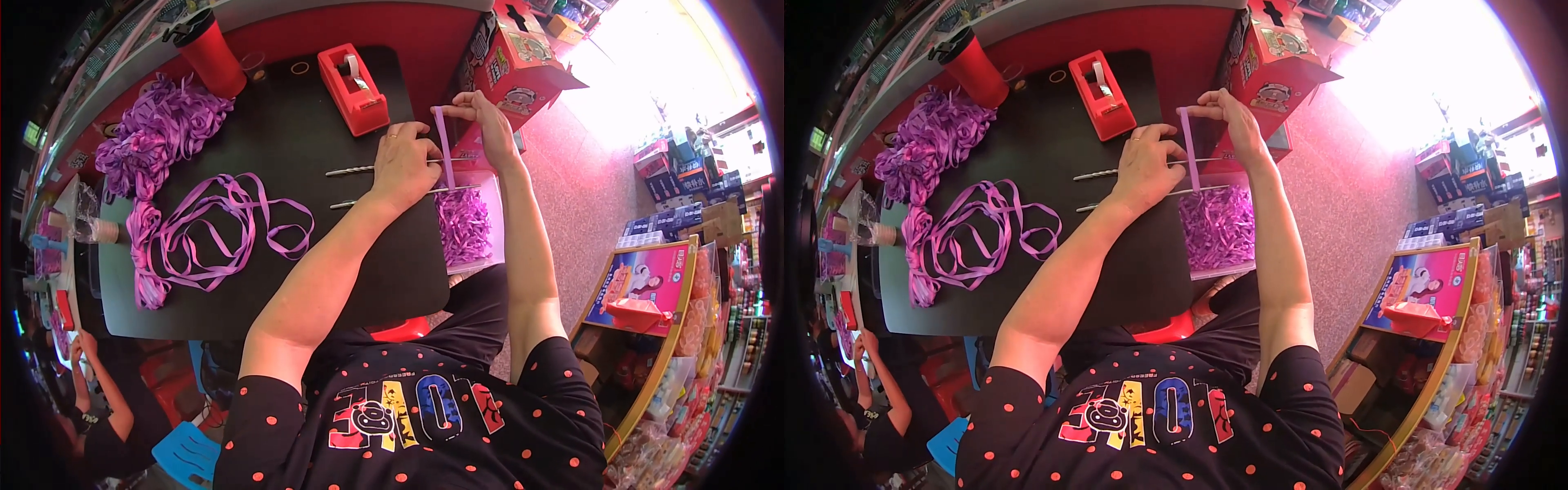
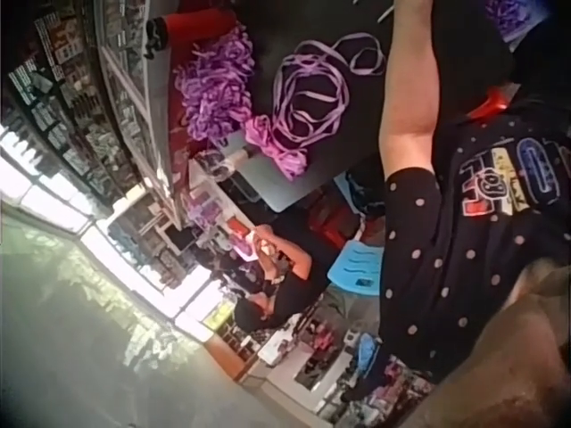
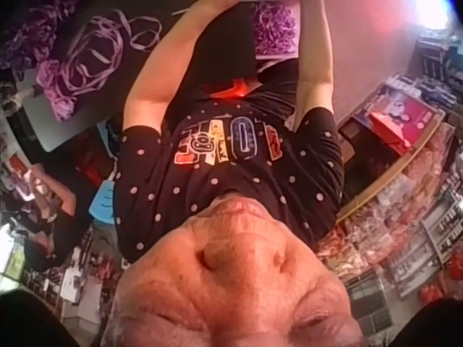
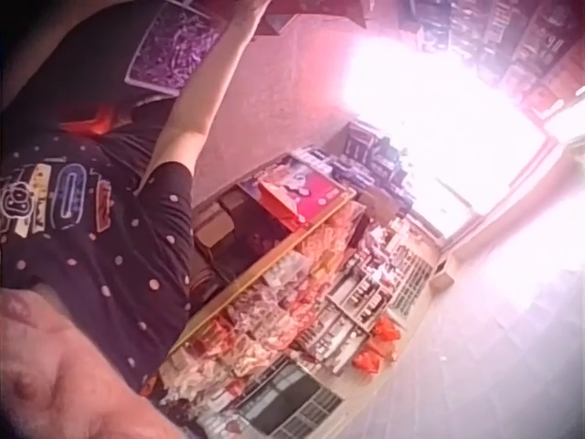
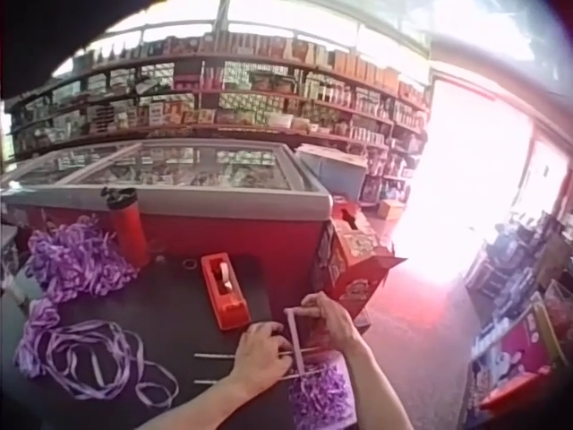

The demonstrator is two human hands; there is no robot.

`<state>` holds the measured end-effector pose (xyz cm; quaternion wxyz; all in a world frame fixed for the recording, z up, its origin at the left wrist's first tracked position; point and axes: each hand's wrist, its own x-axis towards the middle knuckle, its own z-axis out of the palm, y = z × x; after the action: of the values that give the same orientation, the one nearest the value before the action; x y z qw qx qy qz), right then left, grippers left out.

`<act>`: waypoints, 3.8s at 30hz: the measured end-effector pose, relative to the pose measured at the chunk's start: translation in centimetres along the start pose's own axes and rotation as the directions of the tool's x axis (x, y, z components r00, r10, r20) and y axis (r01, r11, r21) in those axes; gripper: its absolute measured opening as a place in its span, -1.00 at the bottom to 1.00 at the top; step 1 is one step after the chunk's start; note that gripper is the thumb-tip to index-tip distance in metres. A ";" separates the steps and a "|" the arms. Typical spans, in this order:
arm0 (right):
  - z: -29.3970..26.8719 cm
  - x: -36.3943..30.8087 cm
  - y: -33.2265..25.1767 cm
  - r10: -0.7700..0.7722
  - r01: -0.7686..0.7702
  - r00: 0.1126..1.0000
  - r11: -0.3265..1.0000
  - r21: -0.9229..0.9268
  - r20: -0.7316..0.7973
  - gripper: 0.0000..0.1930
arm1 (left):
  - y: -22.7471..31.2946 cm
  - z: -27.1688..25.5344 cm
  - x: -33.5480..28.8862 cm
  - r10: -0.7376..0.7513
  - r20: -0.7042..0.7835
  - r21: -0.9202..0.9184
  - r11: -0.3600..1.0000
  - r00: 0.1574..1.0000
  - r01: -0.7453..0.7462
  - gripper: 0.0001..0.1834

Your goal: Wrapping purple ribbon around thin rods to create decorative craft items.

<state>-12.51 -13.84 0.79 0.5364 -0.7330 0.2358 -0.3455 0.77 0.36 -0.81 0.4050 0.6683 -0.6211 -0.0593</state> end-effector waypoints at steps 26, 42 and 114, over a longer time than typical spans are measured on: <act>4.6 -15.4 -2.9 0.183 -0.196 0.962 0.979 -0.050 -0.202 -0.71 | 0.2 0.0 0.3 0.069 -0.084 -0.030 0.997 0.994 -0.072 -0.80; 3.2 -12.6 -4.7 0.427 -0.406 0.897 0.899 0.166 -0.116 -0.67 | 10.3 2.0 -6.8 -0.372 0.806 -0.589 -0.589 0.461 0.554 -0.33; 12.2 1.0 -6.4 -0.004 -0.129 0.989 0.492 -0.861 -0.150 -0.76 | 8.1 2.3 -7.1 -0.155 0.455 -0.591 -0.789 0.877 0.167 -0.59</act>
<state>-2.73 -4.94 4.85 0.0907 -0.8696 0.4386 -0.2077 -8.47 6.33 -0.40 0.7248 0.0010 0.0168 -0.6888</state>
